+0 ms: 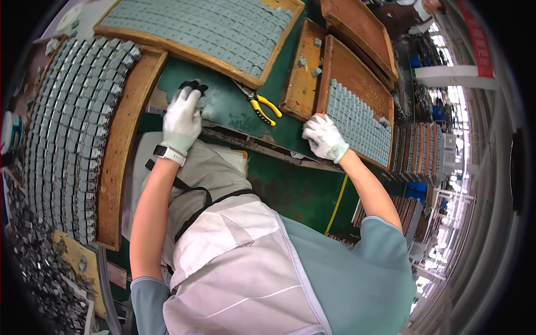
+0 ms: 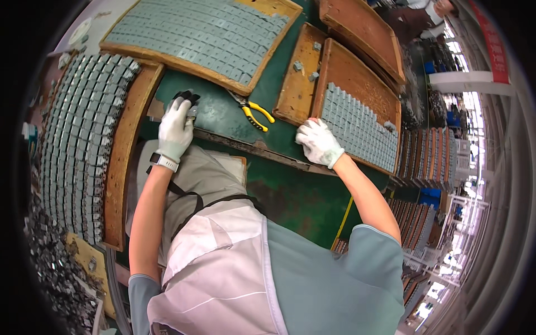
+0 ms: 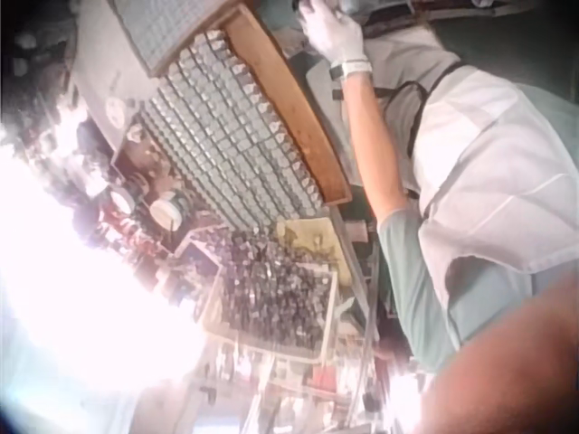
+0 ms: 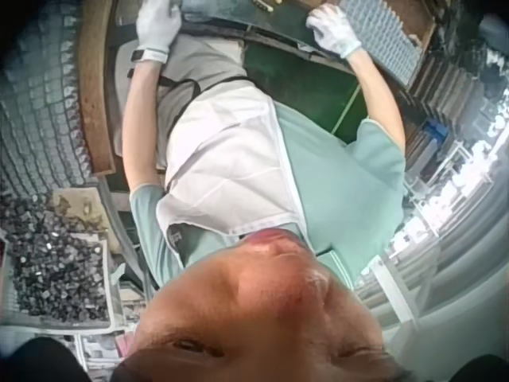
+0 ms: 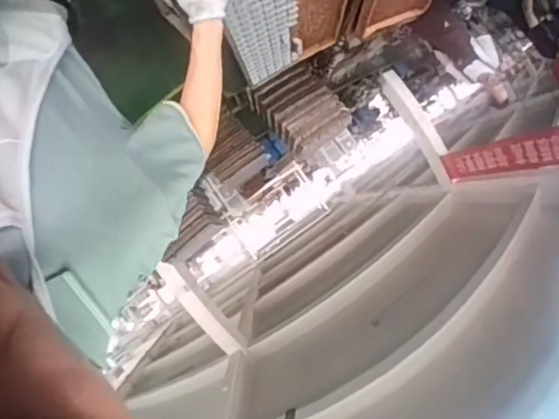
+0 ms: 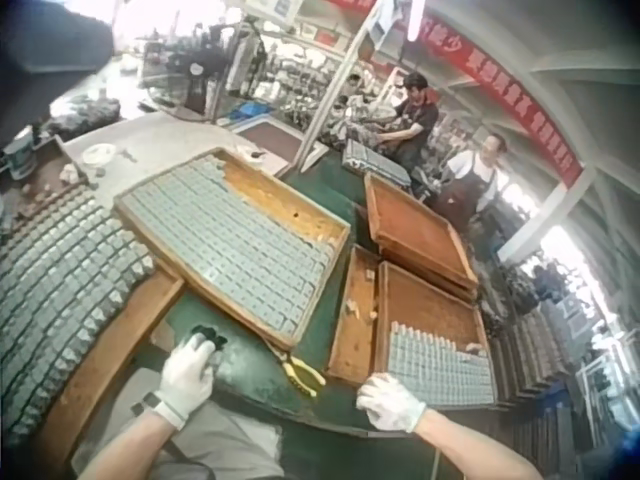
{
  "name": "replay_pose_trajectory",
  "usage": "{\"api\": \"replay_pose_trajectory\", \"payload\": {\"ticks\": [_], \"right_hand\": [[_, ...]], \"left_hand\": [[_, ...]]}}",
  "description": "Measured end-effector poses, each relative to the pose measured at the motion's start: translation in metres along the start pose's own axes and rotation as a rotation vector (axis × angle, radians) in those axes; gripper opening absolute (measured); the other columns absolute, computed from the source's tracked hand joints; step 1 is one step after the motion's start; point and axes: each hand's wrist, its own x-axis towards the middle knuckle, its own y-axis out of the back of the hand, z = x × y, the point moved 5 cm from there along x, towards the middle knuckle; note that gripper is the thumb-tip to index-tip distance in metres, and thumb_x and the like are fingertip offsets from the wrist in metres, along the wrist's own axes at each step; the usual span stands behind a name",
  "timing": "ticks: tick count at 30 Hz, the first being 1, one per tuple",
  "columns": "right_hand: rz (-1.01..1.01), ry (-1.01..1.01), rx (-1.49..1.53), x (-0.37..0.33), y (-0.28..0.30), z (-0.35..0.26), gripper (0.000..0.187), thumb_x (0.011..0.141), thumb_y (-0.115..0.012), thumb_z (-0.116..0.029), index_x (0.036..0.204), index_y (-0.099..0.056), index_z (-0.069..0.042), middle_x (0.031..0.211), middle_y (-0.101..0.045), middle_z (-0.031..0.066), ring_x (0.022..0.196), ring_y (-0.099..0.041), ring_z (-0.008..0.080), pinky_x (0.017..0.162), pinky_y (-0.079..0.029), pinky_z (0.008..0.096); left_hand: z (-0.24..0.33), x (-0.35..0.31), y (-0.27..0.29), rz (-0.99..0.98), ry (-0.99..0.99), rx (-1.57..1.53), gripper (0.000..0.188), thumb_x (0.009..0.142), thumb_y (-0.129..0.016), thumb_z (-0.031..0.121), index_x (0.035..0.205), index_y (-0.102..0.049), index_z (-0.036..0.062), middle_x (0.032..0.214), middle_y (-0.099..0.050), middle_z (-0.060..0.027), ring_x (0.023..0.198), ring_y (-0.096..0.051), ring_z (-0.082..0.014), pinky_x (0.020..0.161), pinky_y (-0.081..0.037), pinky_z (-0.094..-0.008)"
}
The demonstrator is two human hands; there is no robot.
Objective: Assembling small electronic components and placing them into a grid-style storage tray.
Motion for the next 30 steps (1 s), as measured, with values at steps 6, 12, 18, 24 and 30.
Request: {"api": "replay_pose_trajectory", "payload": {"ticks": [6, 12, 18, 24, 30], "right_hand": [[0.161, -0.451, 0.116, 0.019, 0.007, -0.011, 0.047, 0.077, -0.062, -0.009, 0.123, -0.055, -0.009, 0.124, -0.056, 0.0131, 0.113, -0.054, 0.032, 0.092, -0.048, 0.0419], [0.209, -0.871, 0.026, 0.051, -0.039, -0.004, 0.072, 0.074, -0.061, -0.011, 0.14, -0.036, 0.002, 0.129, -0.052, 0.0208, 0.114, -0.052, 0.0371, 0.097, -0.043, 0.0459], [0.353, -0.887, 0.368, 0.072, -0.032, 0.001, 0.079, 0.071, -0.06, -0.001, 0.144, -0.031, 0.001, 0.132, -0.049, 0.0223, 0.119, -0.049, 0.04, 0.102, -0.044, 0.0429], [0.767, -0.776, 1.571, -0.024, -0.039, -0.041, 0.039, 0.091, -0.06, -0.01, 0.128, -0.053, 0.001, 0.114, -0.063, 0.0081, 0.095, -0.061, 0.0125, 0.086, -0.049, 0.0288], [1.528, -1.222, 2.004, -0.09, -0.083, -0.011, 0.026, 0.093, -0.061, -0.03, 0.108, -0.056, -0.009, 0.105, -0.063, 0.0097, 0.095, -0.06, 0.0216, 0.086, -0.048, 0.0324]], "left_hand": [[0.004, 0.003, 0.004, 0.002, -0.039, 0.007, 0.037, 0.076, -0.058, -0.002, 0.112, -0.056, 0.0035, 0.119, -0.056, -0.0204, 0.106, -0.054, -0.0422, 0.088, -0.048, -0.0465], [0.008, 0.004, 0.003, -0.096, -0.06, 0.058, 0.048, 0.076, -0.055, -0.006, 0.124, -0.053, 0.001, 0.129, -0.053, -0.0238, 0.119, -0.05, -0.0434, 0.1, -0.043, -0.0448], [0.009, 0.005, -0.006, -0.149, 0.036, 0.153, 0.042, 0.078, -0.058, -0.003, 0.12, -0.053, 0.0, 0.125, -0.054, -0.0259, 0.116, -0.051, -0.0442, 0.097, -0.044, -0.046], [0.017, 0.011, -0.001, -0.153, 0.025, 0.174, 0.037, 0.081, -0.059, 0.001, 0.117, -0.054, 0.0012, 0.12, -0.056, -0.0239, 0.108, -0.054, -0.0441, 0.089, -0.047, -0.0458], [0.015, 0.01, 0.004, -0.058, -0.016, 0.132, 0.039, 0.079, -0.059, 0.0, 0.117, -0.055, 0.003, 0.12, -0.056, -0.0222, 0.105, -0.055, -0.0434, 0.086, -0.048, -0.0452]]}}
